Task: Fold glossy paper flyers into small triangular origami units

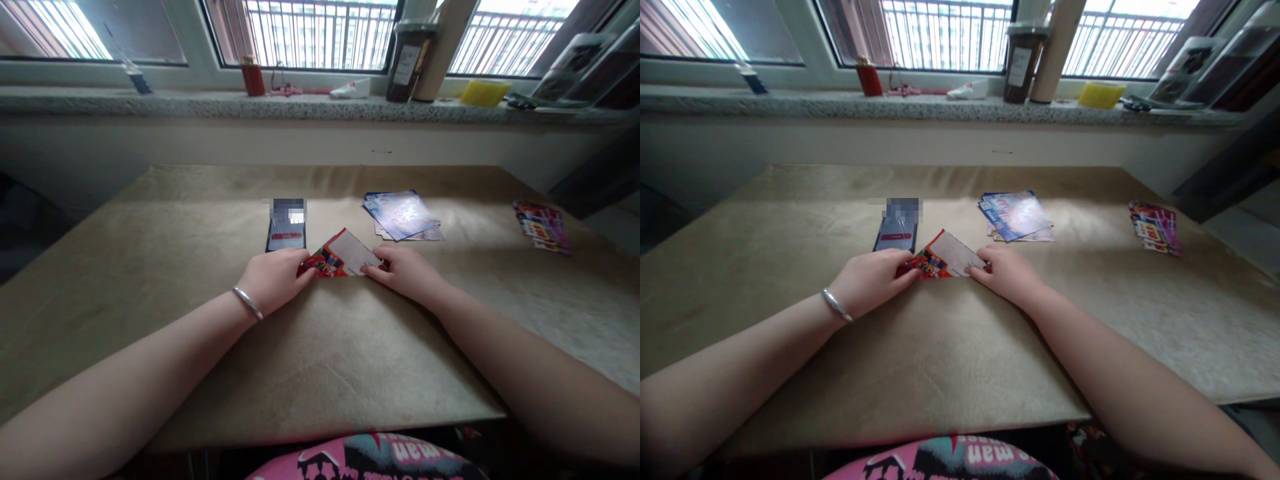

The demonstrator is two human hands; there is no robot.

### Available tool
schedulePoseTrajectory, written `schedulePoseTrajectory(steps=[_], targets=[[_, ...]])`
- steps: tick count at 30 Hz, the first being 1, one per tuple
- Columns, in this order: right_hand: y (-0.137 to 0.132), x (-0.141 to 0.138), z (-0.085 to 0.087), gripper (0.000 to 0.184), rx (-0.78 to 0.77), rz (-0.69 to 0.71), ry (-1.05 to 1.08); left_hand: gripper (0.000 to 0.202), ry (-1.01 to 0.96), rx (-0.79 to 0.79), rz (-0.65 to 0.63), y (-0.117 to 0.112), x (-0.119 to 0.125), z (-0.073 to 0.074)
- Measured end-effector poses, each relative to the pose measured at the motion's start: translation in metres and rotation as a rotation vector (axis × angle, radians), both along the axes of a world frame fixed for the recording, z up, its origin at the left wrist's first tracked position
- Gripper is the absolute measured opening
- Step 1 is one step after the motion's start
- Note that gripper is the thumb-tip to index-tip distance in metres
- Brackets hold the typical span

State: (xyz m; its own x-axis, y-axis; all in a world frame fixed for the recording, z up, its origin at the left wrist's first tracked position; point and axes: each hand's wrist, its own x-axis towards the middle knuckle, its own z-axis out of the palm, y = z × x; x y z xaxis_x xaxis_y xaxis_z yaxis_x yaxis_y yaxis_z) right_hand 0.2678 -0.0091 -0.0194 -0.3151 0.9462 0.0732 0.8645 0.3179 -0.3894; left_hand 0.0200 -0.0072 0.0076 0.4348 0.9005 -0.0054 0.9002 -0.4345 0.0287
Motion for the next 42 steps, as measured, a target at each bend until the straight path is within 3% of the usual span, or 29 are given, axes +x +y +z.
schedulePoseTrajectory(steps=[7, 17, 28, 36, 42], targets=[[0.000, -0.005, -0.002, 0.024, 0.012, -0.121, -0.004, 0.031, -0.010, 0.100, 0.028, 0.000, -0.001, -0.007], [0.005, 0.012, -0.005, 0.022, -0.126, -0.129, 0.046, 0.027, -0.017, -0.078, -0.046, 0.010, -0.011, -0.003], [0.010, 0.027, -0.013, 0.010, -0.114, 0.048, 0.143, 0.034, 0.038, -0.113, -0.173, 0.014, -0.020, -0.004], [0.006, 0.027, -0.004, 0.005, 0.076, 0.180, 0.220, 0.020, -0.058, 0.042, -0.249, 0.009, -0.017, 0.000], [0.005, 0.029, -0.001, 0.004, 0.172, 0.317, 0.227, 0.014, -0.150, 0.199, -0.382, 0.012, -0.020, -0.002]])
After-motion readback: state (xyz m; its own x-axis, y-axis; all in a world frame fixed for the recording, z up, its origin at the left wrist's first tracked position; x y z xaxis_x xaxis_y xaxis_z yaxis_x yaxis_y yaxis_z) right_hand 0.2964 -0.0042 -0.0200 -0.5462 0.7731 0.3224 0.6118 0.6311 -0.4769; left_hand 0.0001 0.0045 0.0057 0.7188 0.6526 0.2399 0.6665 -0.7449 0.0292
